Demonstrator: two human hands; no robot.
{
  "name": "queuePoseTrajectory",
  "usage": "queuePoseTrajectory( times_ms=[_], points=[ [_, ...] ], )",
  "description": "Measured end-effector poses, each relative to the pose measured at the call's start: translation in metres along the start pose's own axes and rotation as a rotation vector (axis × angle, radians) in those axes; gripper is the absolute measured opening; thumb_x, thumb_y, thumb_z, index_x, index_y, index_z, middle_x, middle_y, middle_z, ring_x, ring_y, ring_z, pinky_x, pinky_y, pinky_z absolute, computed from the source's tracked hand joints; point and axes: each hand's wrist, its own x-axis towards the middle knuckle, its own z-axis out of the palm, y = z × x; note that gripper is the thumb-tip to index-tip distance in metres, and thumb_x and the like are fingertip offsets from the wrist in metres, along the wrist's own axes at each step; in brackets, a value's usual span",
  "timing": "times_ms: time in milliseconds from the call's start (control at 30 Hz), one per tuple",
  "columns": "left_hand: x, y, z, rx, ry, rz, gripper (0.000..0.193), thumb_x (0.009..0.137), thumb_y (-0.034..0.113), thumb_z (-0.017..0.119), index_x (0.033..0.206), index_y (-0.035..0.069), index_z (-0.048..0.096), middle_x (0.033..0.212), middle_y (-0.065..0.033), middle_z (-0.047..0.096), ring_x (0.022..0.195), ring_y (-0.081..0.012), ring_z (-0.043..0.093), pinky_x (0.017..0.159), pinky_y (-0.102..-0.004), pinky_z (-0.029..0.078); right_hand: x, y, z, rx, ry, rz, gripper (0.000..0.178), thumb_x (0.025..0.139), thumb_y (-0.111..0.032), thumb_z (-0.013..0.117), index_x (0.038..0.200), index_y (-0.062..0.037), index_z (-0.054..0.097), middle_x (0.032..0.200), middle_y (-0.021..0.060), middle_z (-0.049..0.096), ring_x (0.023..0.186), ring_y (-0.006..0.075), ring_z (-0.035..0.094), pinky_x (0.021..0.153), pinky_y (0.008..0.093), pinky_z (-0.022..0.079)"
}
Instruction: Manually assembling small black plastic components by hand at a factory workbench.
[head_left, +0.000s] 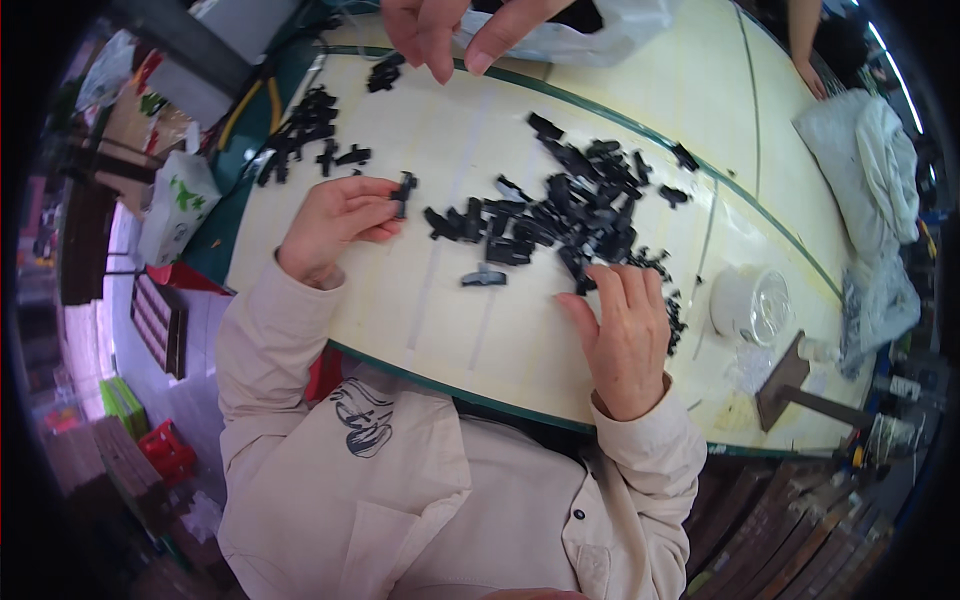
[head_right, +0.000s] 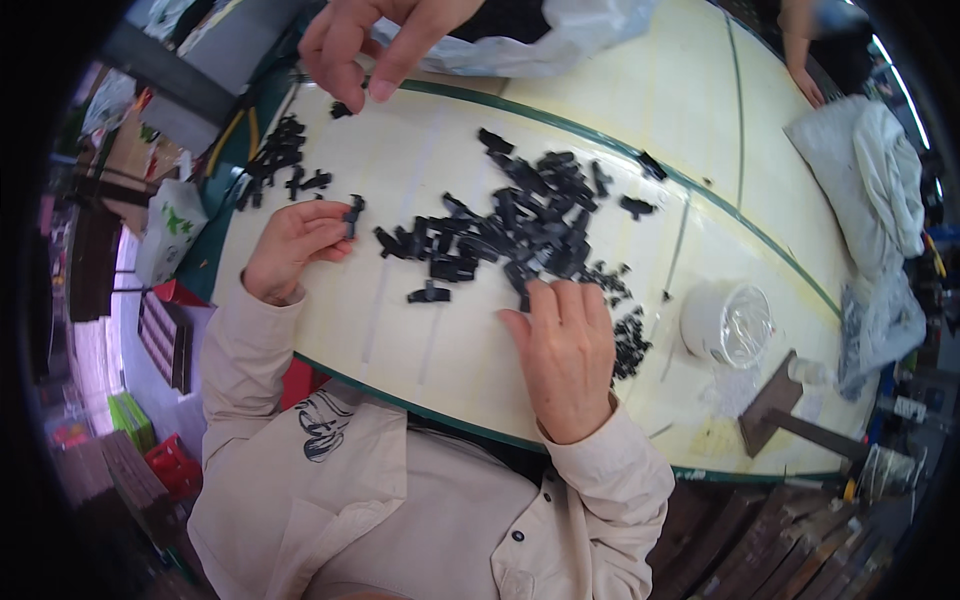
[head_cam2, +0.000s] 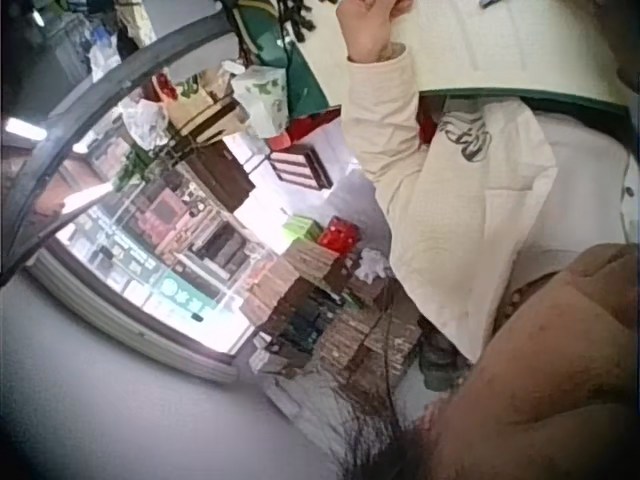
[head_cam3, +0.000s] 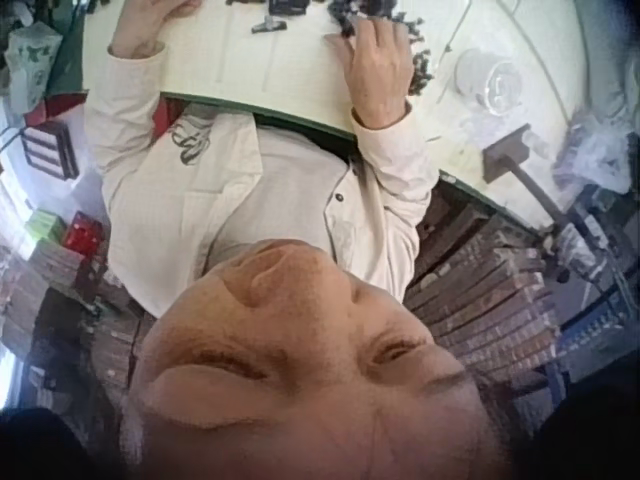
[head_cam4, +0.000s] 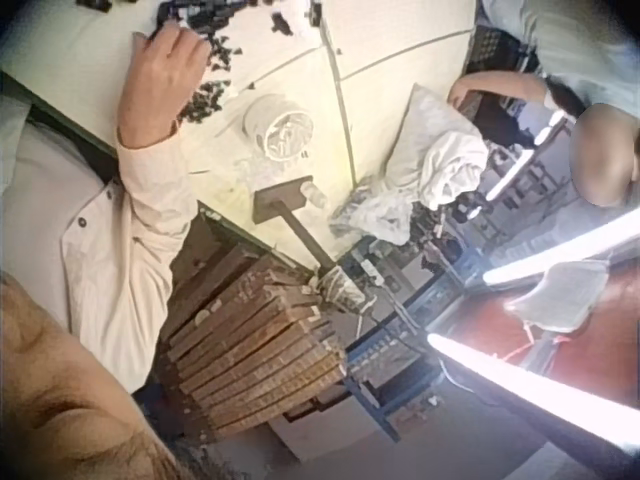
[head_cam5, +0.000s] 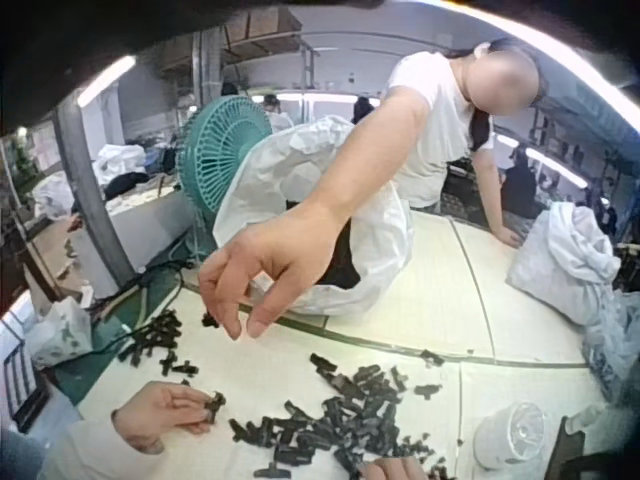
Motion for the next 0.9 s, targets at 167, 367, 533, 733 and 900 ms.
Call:
queuePoseTrajectory(
  times_ms=[167, 367, 533, 733, 900],
  points=[
    [0.005, 0.000, 0.011, -0.121, -0.080, 0.054, 0.027, 0.083, 0.004, 0.061, 0.109, -0.004, 0.057, 0.087, -0.0107, 0.065, 0.072, -0.0138, 0.064, 0.066, -0.0232, 0.053, -0.011, 0.008, 0.007, -0.100, 0.111, -0.003, 0.016, 0.068, -0.001, 0.068, 0.082, -0.0017, 0.059, 0.080, 0.0102, 0.056, 0.073, 0.0276, 0.052, 0.064, 0.0356, 0.043],
    [-0.018, 0.040, 0.043, -0.172, -0.169, 0.161, 0.022, 0.080, 0.003, 0.065, 0.100, -0.006, 0.061, 0.083, -0.0110, 0.065, 0.070, -0.0145, 0.065, 0.066, -0.0235, 0.053, -0.018, 0.003, -0.001, -0.015, 0.233, 0.104, 0.018, 0.070, 0.001, 0.070, 0.086, -0.0017, 0.061, 0.083, 0.0114, 0.059, 0.074, 0.0269, 0.056, 0.063, 0.0342, 0.045],
    [-0.010, 0.060, 0.069, -0.204, -0.326, 0.134, 0.021, 0.079, 0.004, 0.066, 0.098, -0.005, 0.061, 0.080, -0.0103, 0.065, 0.070, -0.0141, 0.065, 0.065, -0.0231, 0.053, -0.023, 0.004, -0.005, 0.018, 0.247, 0.147, 0.019, 0.069, 0.001, 0.071, 0.085, -0.0018, 0.061, 0.082, 0.0115, 0.059, 0.073, 0.0268, 0.057, 0.061, 0.0337, 0.046],
    [-0.001, 0.076, 0.093, -0.190, -0.376, 0.120, 0.022, 0.079, 0.005, 0.067, 0.096, -0.006, 0.060, 0.081, -0.0103, 0.065, 0.071, -0.0146, 0.065, 0.065, -0.0218, 0.054, -0.031, 0.009, -0.008, 0.058, 0.289, 0.147, 0.021, 0.067, 0.001, 0.073, 0.085, -0.0005, 0.061, 0.082, 0.0120, 0.059, 0.072, 0.0271, 0.057, 0.061, 0.0336, 0.046],
    [0.003, 0.080, 0.112, -0.132, -0.414, 0.129, 0.016, 0.080, 0.005, 0.066, 0.090, -0.005, 0.059, 0.083, -0.0105, 0.064, 0.074, -0.0173, 0.066, 0.067, -0.0231, 0.055, -0.035, 0.013, -0.008, 0.099, 0.330, 0.153, 0.021, 0.067, 0.002, 0.072, 0.084, 0.0000, 0.061, 0.080, 0.0122, 0.059, 0.071, 0.0272, 0.057, 0.061, 0.0332, 0.046]
  ],
)
